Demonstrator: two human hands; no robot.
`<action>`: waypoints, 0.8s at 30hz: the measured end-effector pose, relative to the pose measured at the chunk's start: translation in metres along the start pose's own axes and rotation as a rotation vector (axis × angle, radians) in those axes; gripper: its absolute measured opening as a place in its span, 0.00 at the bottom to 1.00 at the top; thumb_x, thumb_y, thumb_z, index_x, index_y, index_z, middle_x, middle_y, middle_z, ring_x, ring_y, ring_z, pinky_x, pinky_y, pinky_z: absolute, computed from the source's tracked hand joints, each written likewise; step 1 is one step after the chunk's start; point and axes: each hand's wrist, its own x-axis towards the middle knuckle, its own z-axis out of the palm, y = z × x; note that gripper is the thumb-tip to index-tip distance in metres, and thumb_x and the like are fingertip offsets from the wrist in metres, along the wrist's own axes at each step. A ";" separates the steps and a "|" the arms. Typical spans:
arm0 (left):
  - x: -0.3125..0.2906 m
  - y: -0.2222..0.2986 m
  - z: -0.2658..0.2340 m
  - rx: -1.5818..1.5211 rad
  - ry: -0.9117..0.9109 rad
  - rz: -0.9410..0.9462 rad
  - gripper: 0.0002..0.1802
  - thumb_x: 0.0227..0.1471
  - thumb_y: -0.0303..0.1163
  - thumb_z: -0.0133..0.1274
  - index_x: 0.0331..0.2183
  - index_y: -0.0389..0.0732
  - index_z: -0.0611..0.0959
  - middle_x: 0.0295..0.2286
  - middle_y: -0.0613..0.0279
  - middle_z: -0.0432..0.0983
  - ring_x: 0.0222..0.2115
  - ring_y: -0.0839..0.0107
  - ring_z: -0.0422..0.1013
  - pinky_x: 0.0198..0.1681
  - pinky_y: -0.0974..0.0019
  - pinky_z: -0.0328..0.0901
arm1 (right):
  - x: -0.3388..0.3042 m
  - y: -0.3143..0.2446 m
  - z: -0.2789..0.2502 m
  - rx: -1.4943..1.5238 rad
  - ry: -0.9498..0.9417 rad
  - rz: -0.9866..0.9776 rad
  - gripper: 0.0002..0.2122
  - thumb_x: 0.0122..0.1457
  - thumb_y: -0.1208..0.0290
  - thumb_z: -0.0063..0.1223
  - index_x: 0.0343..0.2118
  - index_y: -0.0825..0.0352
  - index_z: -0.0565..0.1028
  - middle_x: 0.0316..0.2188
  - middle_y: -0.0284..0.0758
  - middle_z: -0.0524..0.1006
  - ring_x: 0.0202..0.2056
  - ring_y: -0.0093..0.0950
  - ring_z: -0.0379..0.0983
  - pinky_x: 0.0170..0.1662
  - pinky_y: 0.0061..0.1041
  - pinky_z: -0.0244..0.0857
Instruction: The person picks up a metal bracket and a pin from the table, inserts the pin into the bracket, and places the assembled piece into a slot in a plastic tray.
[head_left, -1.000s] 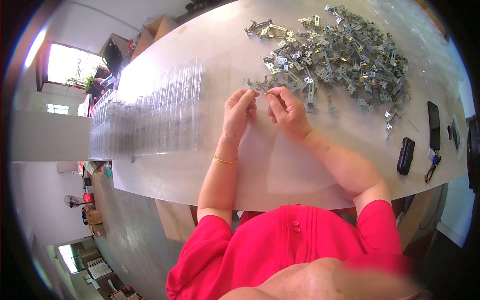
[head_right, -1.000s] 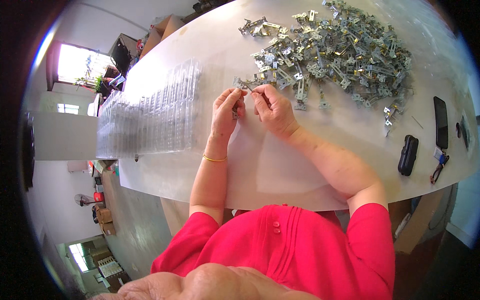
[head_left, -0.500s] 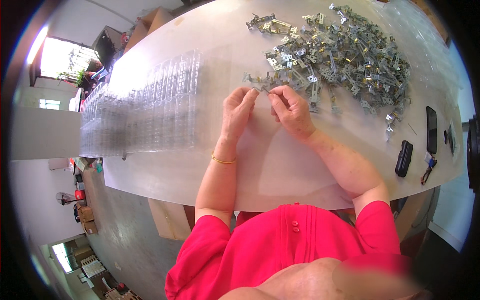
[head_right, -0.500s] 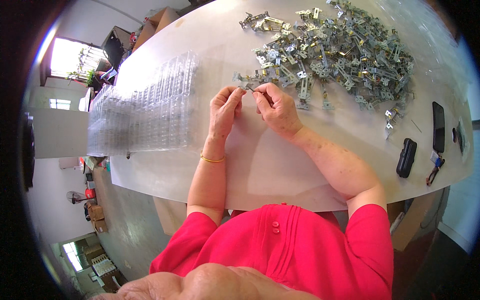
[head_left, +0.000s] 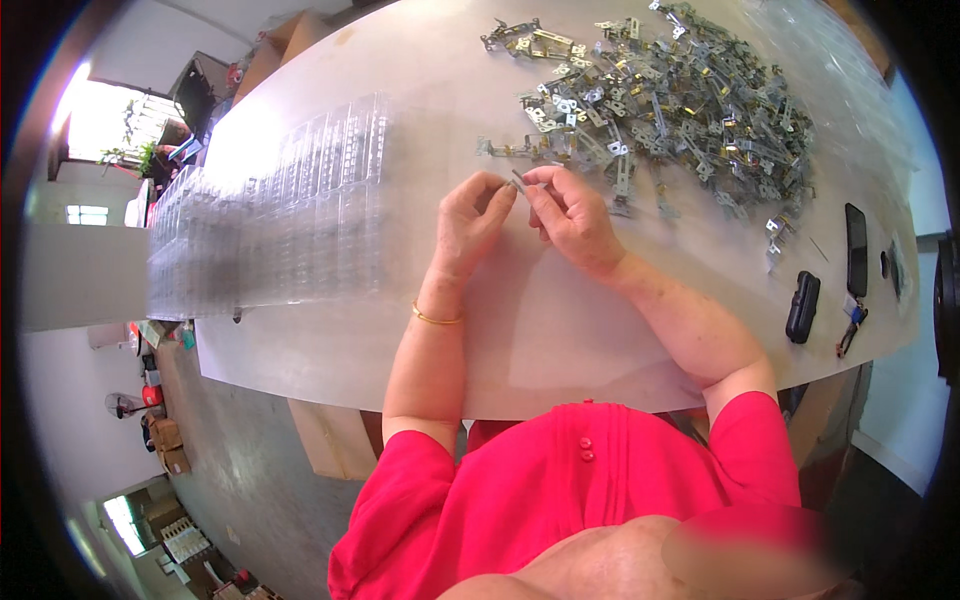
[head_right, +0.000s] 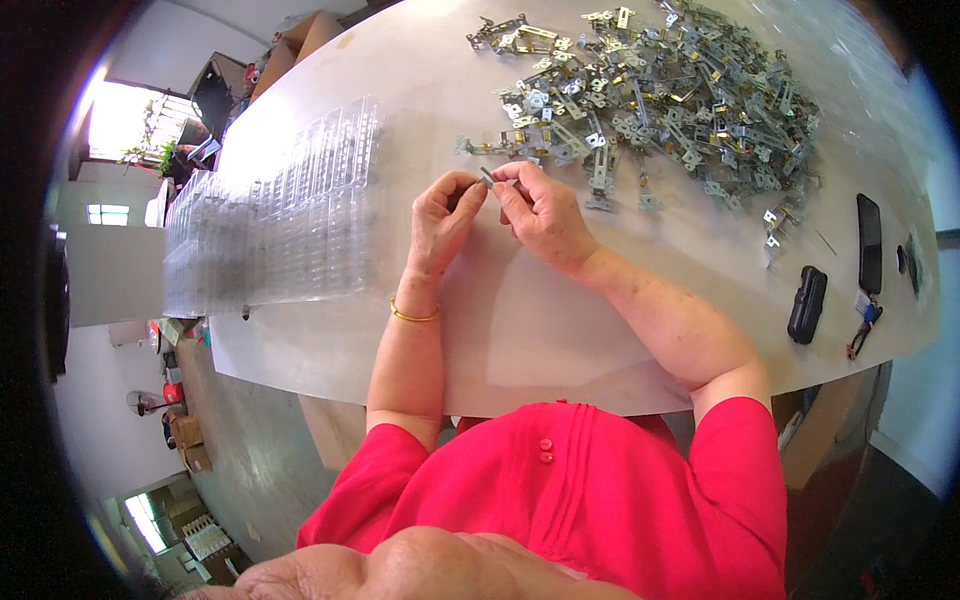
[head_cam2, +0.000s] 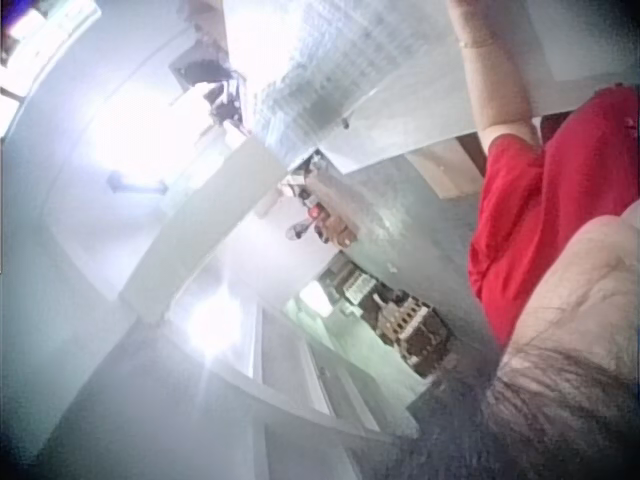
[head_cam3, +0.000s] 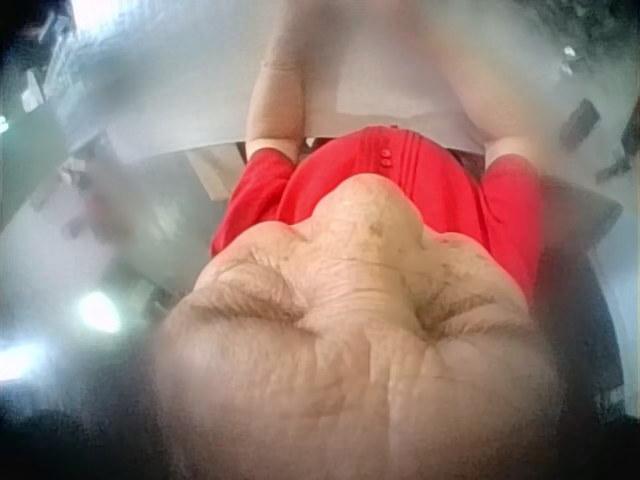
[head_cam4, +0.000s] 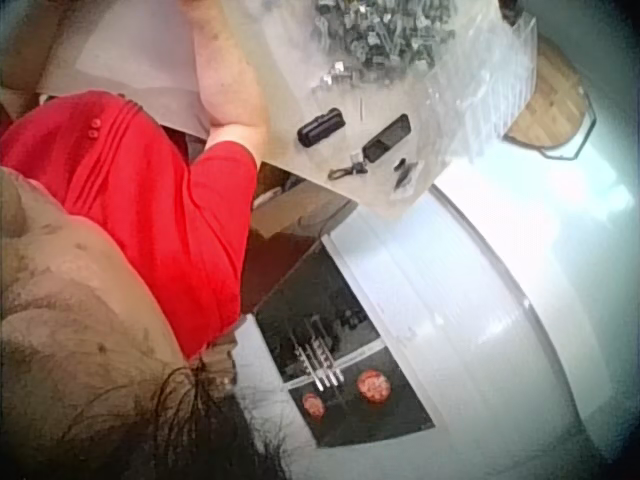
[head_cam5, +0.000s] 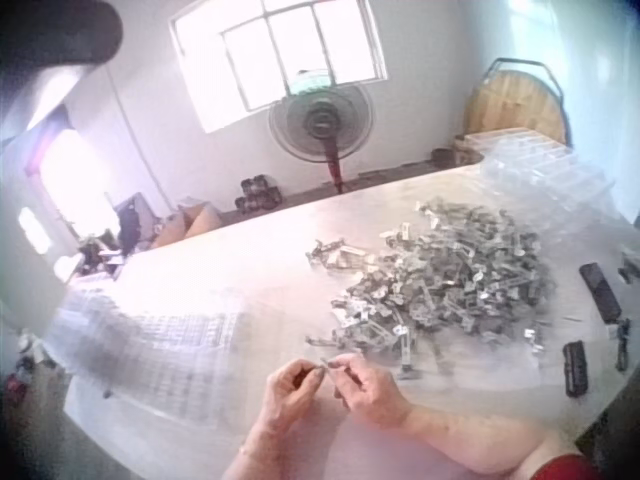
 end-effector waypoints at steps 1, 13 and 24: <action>-0.001 0.000 0.000 0.028 0.001 0.021 0.06 0.58 0.28 0.58 0.33 0.34 0.82 0.24 0.77 0.72 0.26 0.87 0.63 0.28 0.79 0.60 | 0.001 0.006 0.002 -0.038 0.022 -0.060 0.08 0.65 0.71 0.53 0.44 0.67 0.74 0.22 0.29 0.76 0.23 0.15 0.69 0.25 0.19 0.64; -0.004 0.001 0.001 -0.003 -0.166 0.063 0.06 0.58 0.28 0.58 0.32 0.35 0.82 0.22 0.76 0.69 0.23 0.88 0.60 0.25 0.78 0.55 | 0.008 0.008 -0.004 -0.247 0.241 -0.410 0.02 0.62 0.73 0.58 0.35 0.64 0.77 0.26 0.25 0.70 0.24 0.14 0.62 0.26 0.18 0.58; 0.007 -0.010 -0.012 -0.704 -0.039 -0.199 0.11 0.61 0.33 0.53 0.34 0.33 0.81 0.21 0.67 0.70 0.19 0.80 0.61 0.22 0.76 0.54 | 0.007 0.014 -0.003 -0.148 0.086 -0.212 0.05 0.66 0.69 0.55 0.36 0.65 0.75 0.18 0.22 0.67 0.22 0.12 0.60 0.24 0.17 0.56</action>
